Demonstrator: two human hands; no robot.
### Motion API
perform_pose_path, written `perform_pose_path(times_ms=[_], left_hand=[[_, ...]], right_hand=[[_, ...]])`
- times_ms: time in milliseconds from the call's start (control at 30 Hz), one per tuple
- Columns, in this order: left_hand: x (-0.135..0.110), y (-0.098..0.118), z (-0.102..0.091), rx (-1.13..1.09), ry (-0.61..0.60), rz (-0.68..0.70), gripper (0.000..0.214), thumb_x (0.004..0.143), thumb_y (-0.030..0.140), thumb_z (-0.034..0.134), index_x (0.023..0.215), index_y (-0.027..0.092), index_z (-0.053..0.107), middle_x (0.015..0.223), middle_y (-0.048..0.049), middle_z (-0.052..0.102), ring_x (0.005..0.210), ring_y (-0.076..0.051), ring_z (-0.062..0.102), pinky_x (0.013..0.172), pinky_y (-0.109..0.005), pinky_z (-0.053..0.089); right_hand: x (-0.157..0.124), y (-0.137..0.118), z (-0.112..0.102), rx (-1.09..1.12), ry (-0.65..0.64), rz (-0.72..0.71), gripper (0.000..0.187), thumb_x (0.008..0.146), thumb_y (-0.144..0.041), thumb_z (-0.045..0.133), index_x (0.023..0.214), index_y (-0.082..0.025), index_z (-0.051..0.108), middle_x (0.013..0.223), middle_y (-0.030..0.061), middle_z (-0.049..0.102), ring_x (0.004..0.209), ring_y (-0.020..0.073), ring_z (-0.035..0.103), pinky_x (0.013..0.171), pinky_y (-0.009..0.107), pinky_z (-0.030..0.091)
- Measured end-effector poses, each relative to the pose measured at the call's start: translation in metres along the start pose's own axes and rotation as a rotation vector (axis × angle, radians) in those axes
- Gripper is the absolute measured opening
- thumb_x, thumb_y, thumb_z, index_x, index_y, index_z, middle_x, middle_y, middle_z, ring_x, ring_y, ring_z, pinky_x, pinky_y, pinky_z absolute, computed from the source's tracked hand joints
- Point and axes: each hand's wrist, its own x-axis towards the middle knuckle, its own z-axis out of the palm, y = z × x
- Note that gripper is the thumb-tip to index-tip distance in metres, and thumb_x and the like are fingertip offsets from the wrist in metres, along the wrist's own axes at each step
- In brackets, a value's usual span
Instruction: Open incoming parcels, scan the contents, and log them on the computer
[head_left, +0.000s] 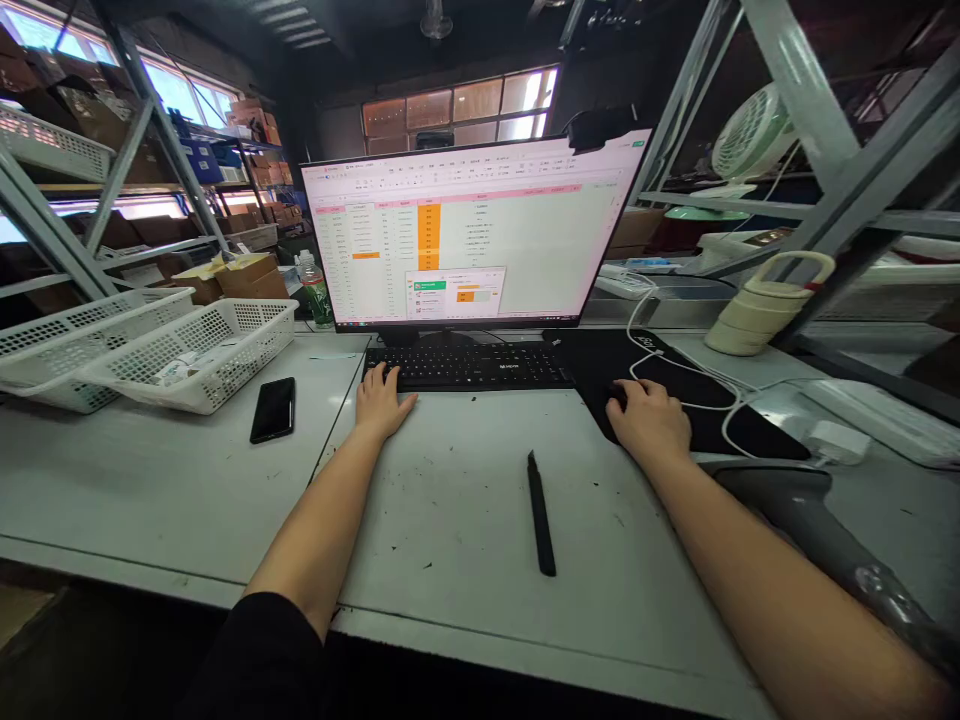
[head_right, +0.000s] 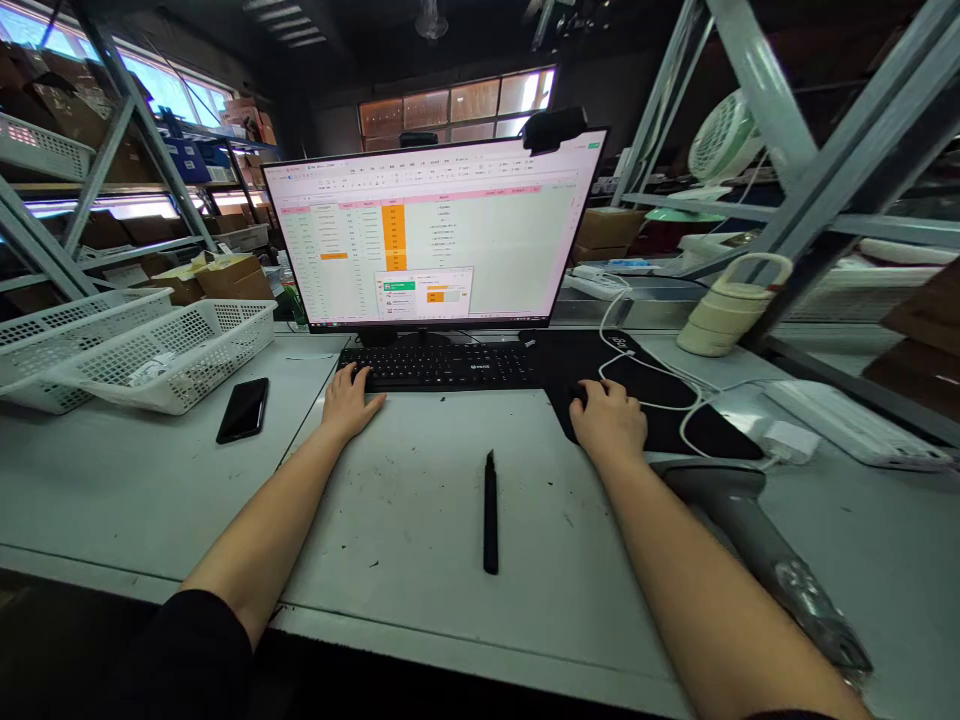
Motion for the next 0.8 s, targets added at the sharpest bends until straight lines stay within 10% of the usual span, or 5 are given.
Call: perform_pose_path(times_ms=[467,800], left_hand=[[0.004,-0.003,0.0,-0.087,0.046,-0.083,0.075,0.095,0.047,0.056,0.157,0.014,0.031,0.162,-0.0192,0.032,0.15,-0.033,0.031,0.12,-0.045,0.035],[0.004,0.016,0.002,-0.019,-0.088,-0.032,0.082,0.084,0.071,0.062,0.15,0.026,0.045,0.171,-0.013,0.015,0.153,-0.044,0.021,0.12,-0.062,0.026]], right_hand=[[-0.003,-0.002,-0.005,-0.027,-0.025,0.039,0.045,0.099,-0.034,0.043,0.135,-0.015,0.064,0.144,0.0201,0.053,0.118,0.0381,0.057,0.089,0.048,0.049],[-0.001,0.002,0.002,0.023,-0.005,0.038,0.05,0.095,-0.036,0.047,0.138,-0.014,0.059,0.141,0.0236,0.054,0.115,0.0388,0.055,0.087,0.052,0.046]])
